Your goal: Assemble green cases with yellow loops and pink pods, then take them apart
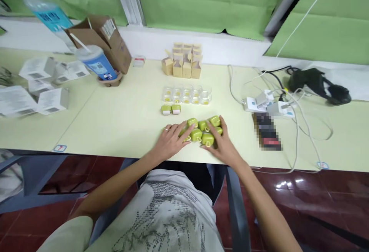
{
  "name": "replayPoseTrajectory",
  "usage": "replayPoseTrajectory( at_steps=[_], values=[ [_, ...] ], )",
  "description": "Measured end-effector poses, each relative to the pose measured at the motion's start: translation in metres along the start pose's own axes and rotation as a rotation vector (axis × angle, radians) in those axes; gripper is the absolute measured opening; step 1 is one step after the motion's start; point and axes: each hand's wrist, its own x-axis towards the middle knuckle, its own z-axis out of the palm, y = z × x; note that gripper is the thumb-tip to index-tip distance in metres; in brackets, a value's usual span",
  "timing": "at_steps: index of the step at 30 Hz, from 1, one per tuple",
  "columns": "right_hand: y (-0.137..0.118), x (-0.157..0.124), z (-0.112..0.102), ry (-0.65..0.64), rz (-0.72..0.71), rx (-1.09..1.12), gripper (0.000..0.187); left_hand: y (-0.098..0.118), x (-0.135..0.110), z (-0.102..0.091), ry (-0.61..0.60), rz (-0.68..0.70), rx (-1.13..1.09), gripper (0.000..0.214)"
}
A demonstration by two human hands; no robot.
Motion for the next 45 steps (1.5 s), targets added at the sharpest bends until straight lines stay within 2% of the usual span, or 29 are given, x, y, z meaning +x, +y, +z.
replayPoseTrajectory(
  at_steps=[3, 7, 13, 19, 21, 24, 26, 28, 30, 33, 36, 38, 39, 42, 45],
  values=[
    [-0.012, 0.015, 0.022, 0.098, -0.025, 0.021, 0.103, -0.012, 0.006, 0.002, -0.003, 0.021, 0.099, 0.061],
    [-0.025, 0.024, 0.036, 0.16, 0.024, 0.027, 0.104, -0.032, 0.004, 0.009, 0.025, 0.029, 0.14, 0.058],
    [-0.034, 0.048, 0.05, 0.23, 0.08, 0.058, 0.102, -0.054, 0.013, 0.014, 0.061, 0.005, 0.162, 0.055],
    [-0.042, 0.052, 0.045, 0.272, 0.041, -0.083, 0.114, -0.056, 0.015, 0.01, 0.068, 0.004, 0.139, 0.062],
    [-0.043, 0.045, 0.038, 0.249, 0.001, -0.144, 0.118, -0.056, 0.007, 0.007, 0.086, -0.028, 0.11, 0.068],
    [-0.041, 0.033, 0.027, 0.235, -0.089, -0.169, 0.116, -0.064, -0.017, 0.009, 0.157, -0.119, 0.05, 0.076],
    [-0.042, 0.025, 0.023, 0.308, -0.167, -0.152, 0.109, -0.074, -0.038, 0.014, 0.245, -0.156, -0.049, 0.067],
    [-0.047, 0.02, 0.019, 0.443, -0.249, -0.115, 0.101, -0.082, -0.055, 0.02, 0.365, -0.124, -0.237, 0.048],
    [-0.057, 0.022, 0.013, 0.541, -0.315, -0.056, 0.092, -0.086, -0.061, 0.019, 0.486, -0.115, -0.393, 0.043],
    [-0.075, 0.046, -0.002, 0.504, -0.366, 0.127, 0.071, -0.082, -0.04, 0.002, 0.572, -0.15, -0.558, 0.056],
    [-0.082, 0.093, -0.017, 0.322, -0.303, 0.426, 0.046, -0.08, 0.009, -0.017, 0.676, 0.015, -0.658, 0.06],
    [-0.078, 0.127, -0.021, 0.208, -0.261, 0.592, 0.047, -0.084, 0.044, -0.018, 0.771, 0.185, -0.661, 0.062],
    [-0.074, 0.141, -0.02, 0.196, -0.25, 0.619, 0.049, -0.087, 0.059, -0.014, 0.81, 0.216, -0.65, 0.064],
    [-0.062, 0.163, -0.007, 0.292, -0.24, 0.672, 0.047, -0.095, 0.08, 0.006, 0.923, 0.195, -0.59, 0.073],
    [-0.056, 0.159, 0.012, 0.42, -0.282, 0.598, 0.039, -0.094, 0.074, 0.022, 0.911, 0.134, -0.595, 0.077]
  ],
)
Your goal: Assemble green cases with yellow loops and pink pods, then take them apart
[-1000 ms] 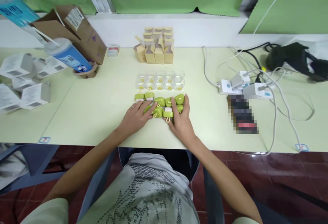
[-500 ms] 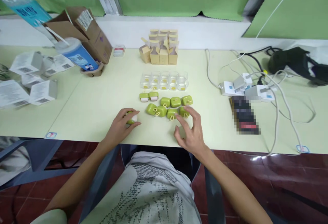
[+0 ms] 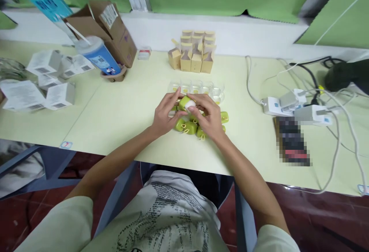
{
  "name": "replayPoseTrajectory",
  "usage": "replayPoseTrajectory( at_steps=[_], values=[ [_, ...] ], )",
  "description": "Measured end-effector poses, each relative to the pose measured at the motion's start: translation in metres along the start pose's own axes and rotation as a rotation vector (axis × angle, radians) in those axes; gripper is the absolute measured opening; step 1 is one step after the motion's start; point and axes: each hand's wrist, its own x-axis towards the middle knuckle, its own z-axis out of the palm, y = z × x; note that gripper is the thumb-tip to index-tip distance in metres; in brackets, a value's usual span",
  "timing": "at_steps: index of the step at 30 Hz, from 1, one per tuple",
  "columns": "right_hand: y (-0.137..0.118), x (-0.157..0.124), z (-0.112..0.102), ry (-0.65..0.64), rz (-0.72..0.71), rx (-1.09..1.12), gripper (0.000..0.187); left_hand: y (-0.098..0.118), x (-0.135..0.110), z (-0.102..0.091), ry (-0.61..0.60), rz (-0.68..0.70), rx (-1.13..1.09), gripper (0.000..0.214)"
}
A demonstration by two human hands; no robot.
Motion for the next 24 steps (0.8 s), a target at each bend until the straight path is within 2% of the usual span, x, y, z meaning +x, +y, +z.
replayPoseTrajectory(
  at_steps=[4, 6, 11, 15, 20, 24],
  values=[
    [0.005, -0.021, 0.006, -0.052, -0.211, -0.276, 0.056, 0.01, -0.014, -0.005, -0.03, -0.043, 0.001, 0.063],
    [0.005, -0.027, 0.007, -0.022, -0.265, -0.398, 0.062, 0.014, -0.016, -0.005, -0.044, -0.042, -0.006, 0.062],
    [-0.002, -0.028, 0.008, 0.032, -0.385, -0.466, 0.082, 0.013, -0.018, 0.0, -0.075, -0.025, -0.027, 0.071],
    [-0.006, -0.028, 0.008, 0.048, -0.415, -0.452, 0.079, 0.01, -0.016, 0.001, -0.059, 0.012, -0.025, 0.063],
    [0.0, -0.032, 0.009, 0.05, -0.396, -0.438, 0.067, 0.009, -0.013, 0.0, -0.059, 0.126, 0.02, 0.06],
    [0.003, -0.036, 0.011, 0.035, -0.353, -0.488, 0.059, 0.012, -0.013, 0.0, -0.074, 0.073, 0.041, 0.056]
  ],
)
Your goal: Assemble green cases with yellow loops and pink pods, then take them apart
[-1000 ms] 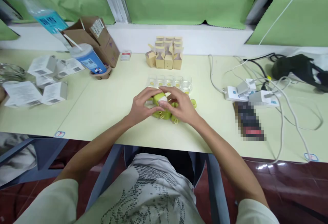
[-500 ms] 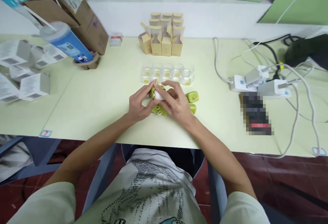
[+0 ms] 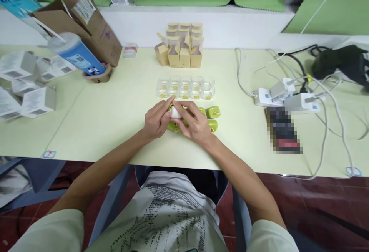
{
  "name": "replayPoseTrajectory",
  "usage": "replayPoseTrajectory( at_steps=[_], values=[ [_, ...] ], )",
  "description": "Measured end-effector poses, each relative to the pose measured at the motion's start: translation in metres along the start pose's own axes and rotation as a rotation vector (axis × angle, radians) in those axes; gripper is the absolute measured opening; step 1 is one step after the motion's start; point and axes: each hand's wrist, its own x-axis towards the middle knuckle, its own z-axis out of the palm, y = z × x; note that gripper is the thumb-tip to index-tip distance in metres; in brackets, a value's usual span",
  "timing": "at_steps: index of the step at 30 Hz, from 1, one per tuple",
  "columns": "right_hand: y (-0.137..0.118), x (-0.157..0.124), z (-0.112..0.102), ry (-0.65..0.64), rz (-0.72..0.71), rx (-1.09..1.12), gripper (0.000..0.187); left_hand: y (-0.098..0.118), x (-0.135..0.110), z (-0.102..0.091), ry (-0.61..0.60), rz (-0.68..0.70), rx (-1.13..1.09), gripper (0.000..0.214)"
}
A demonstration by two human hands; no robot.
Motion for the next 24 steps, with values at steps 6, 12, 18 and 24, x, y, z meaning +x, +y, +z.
replayPoseTrajectory(
  at_steps=[6, 12, 18, 24],
  values=[
    [-0.002, 0.0, -0.001, 0.032, -0.035, -0.037, 0.07, 0.002, -0.004, 0.004, -0.014, -0.053, 0.035, 0.05],
    [-0.003, -0.003, 0.0, -0.07, 0.028, -0.063, 0.063, 0.001, -0.006, 0.003, -0.056, -0.126, 0.023, 0.051],
    [-0.004, -0.002, -0.002, -0.075, 0.005, -0.072, 0.06, 0.001, -0.005, 0.002, -0.08, -0.168, -0.014, 0.051],
    [-0.007, 0.003, -0.004, -0.056, 0.144, 0.024, 0.047, -0.01, -0.001, -0.009, -0.139, -0.151, -0.084, 0.062]
  ],
)
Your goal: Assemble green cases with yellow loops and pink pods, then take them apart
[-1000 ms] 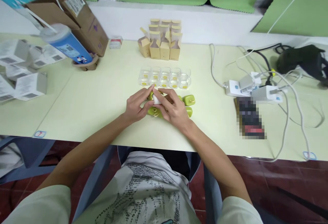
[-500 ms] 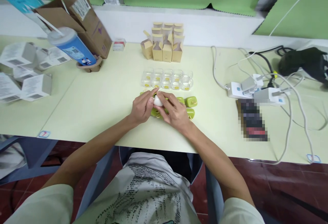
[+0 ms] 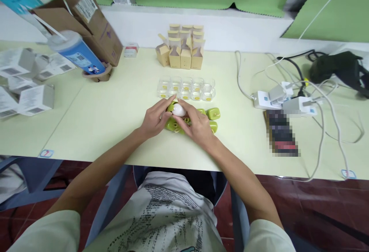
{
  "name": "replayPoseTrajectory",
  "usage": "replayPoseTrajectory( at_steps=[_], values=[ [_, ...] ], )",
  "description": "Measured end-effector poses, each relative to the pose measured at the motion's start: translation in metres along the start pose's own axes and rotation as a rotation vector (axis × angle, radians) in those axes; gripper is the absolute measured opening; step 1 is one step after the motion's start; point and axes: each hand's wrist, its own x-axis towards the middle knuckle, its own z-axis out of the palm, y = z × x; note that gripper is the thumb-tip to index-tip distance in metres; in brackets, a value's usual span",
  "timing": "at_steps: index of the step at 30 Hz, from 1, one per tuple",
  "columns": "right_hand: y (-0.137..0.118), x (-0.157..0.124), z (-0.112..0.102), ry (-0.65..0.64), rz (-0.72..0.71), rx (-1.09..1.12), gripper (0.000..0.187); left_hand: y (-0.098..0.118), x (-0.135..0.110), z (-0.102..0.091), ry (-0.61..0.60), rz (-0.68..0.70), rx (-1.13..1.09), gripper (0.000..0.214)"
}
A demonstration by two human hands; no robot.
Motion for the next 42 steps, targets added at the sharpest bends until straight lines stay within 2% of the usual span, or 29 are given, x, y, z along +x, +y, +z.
replayPoseTrajectory(
  at_steps=[3, 6, 9, 11, 13, 15, 17, 19, 21, 23, 25, 27, 30, 34, 39, 42],
  values=[
    [-0.006, 0.004, -0.003, 0.019, -0.014, 0.078, 0.045, -0.002, 0.004, -0.001, 0.024, 0.016, -0.049, 0.064],
    [-0.011, 0.007, -0.006, 0.065, 0.011, 0.101, 0.04, -0.001, 0.004, 0.001, 0.07, 0.004, -0.057, 0.057],
    [-0.001, 0.016, -0.014, 0.236, 0.082, 0.097, 0.035, -0.002, 0.002, 0.001, 0.151, -0.037, -0.042, 0.046],
    [0.016, 0.033, -0.029, 0.357, 0.174, 0.133, 0.037, -0.006, 0.005, -0.003, 0.205, -0.06, -0.026, 0.041],
    [0.037, 0.059, -0.054, 0.264, 0.332, 0.17, 0.026, -0.015, 0.017, -0.011, 0.237, -0.083, -0.007, 0.038],
    [0.055, 0.09, -0.084, 0.154, 0.545, 0.215, 0.025, -0.028, 0.04, -0.022, 0.225, -0.123, -0.006, 0.039],
    [0.065, 0.118, -0.11, 0.007, 0.767, 0.181, 0.02, -0.044, 0.07, -0.035, 0.13, -0.174, -0.024, 0.043],
    [0.067, 0.137, -0.127, -0.069, 0.882, 0.092, 0.018, -0.058, 0.099, -0.05, 0.004, -0.253, -0.027, 0.044],
    [0.067, 0.146, -0.132, -0.172, 0.946, -0.048, 0.014, -0.065, 0.12, -0.064, -0.099, -0.306, -0.02, 0.041],
    [0.072, 0.147, -0.127, -0.315, 0.982, -0.224, 0.011, -0.062, 0.13, -0.076, -0.202, -0.339, -0.007, 0.041],
    [0.084, 0.143, -0.117, -0.449, 0.951, -0.36, 0.013, -0.05, 0.133, -0.086, -0.299, -0.363, 0.053, 0.047],
    [0.102, 0.138, -0.106, -0.543, 0.888, -0.424, 0.023, -0.034, 0.134, -0.094, -0.421, -0.438, 0.146, 0.057],
    [0.131, 0.127, -0.091, -0.604, 0.83, -0.436, 0.028, -0.015, 0.136, -0.104, -0.638, -0.499, 0.293, 0.063],
    [0.159, 0.114, -0.077, -0.641, 0.789, -0.368, 0.027, -0.009, 0.139, -0.109, -0.86, -0.474, 0.356, 0.063],
    [0.174, 0.108, -0.07, -0.648, 0.715, -0.32, 0.025, -0.008, 0.135, -0.112, -0.976, -0.491, 0.435, 0.065],
    [0.174, 0.109, -0.071, -0.651, 0.713, -0.307, 0.039, -0.006, 0.132, -0.112, -1.023, -0.51, 0.47, 0.066]
  ],
)
